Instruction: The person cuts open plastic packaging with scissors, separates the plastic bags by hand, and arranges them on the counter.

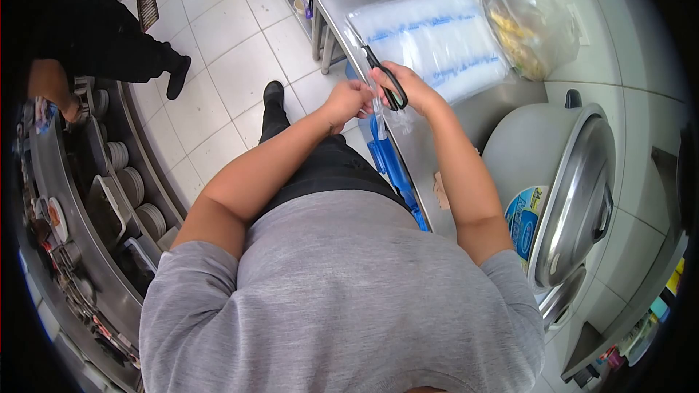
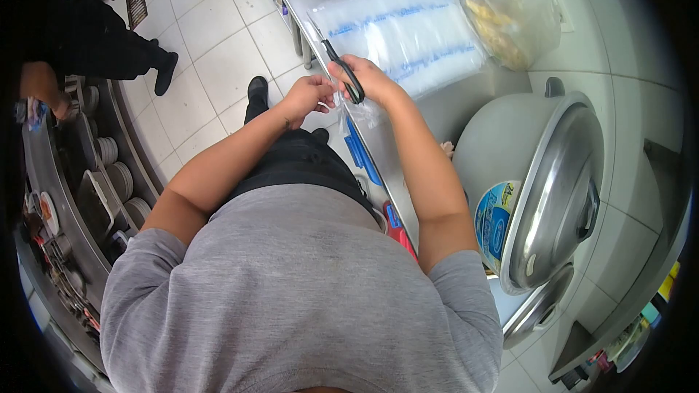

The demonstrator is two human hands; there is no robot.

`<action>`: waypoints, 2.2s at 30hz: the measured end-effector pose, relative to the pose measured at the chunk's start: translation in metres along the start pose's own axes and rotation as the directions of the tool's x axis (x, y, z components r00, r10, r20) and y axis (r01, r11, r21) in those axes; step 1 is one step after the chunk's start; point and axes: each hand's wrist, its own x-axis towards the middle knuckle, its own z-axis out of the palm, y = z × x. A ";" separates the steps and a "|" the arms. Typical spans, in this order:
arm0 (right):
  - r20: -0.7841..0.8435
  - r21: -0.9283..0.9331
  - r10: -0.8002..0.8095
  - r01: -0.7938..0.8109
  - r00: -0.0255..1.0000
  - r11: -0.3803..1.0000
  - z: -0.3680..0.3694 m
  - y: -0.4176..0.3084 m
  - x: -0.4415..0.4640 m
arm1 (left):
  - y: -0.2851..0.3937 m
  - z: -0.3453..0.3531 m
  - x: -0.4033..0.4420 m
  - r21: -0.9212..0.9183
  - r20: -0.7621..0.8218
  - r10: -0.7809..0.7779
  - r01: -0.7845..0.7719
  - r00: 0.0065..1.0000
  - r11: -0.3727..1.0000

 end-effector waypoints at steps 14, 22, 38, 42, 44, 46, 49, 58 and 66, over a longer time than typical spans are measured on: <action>-0.195 0.086 -0.253 0.273 0.948 0.958 -0.003 -0.044 0.017 | 0.045 -0.064 -0.020 0.445 -0.067 0.135 -0.091 0.989 0.891; -0.605 -0.184 -0.233 0.151 0.761 0.971 -0.012 0.016 -0.050 | 0.257 -0.037 0.095 0.492 0.114 0.423 -0.421 0.899 0.762; -0.908 0.417 0.414 -0.223 -0.062 0.881 0.072 0.018 -0.076 | 0.230 0.032 0.274 0.510 0.637 0.618 -0.853 0.461 0.110; -0.898 0.425 0.341 -0.353 -0.278 0.833 0.041 0.057 -0.068 | 0.180 0.014 0.206 0.224 0.974 0.047 -0.927 0.220 -0.302; -0.890 0.435 0.331 -0.363 -0.314 0.824 0.030 0.074 -0.067 | 0.157 0.000 0.207 0.223 0.949 -0.123 -0.895 0.289 -0.387; -0.868 0.477 0.371 -0.353 -0.329 0.805 0.018 0.072 -0.066 | 0.151 -0.002 0.208 0.260 0.947 -0.063 -0.868 0.314 -0.423; -0.871 0.469 0.354 -0.361 -0.339 0.806 0.010 0.075 -0.064 | 0.149 0.003 0.206 0.290 0.940 -0.032 -0.841 0.341 -0.457; -0.952 0.254 0.160 -0.376 -0.262 0.891 -0.004 0.063 -0.063 | 0.150 0.010 0.177 0.339 0.937 0.078 -0.830 0.341 -0.442; -0.970 0.178 0.156 -0.109 -0.185 0.978 -0.036 0.075 -0.055 | 0.166 0.004 0.175 0.469 0.879 0.244 -0.833 0.409 -0.294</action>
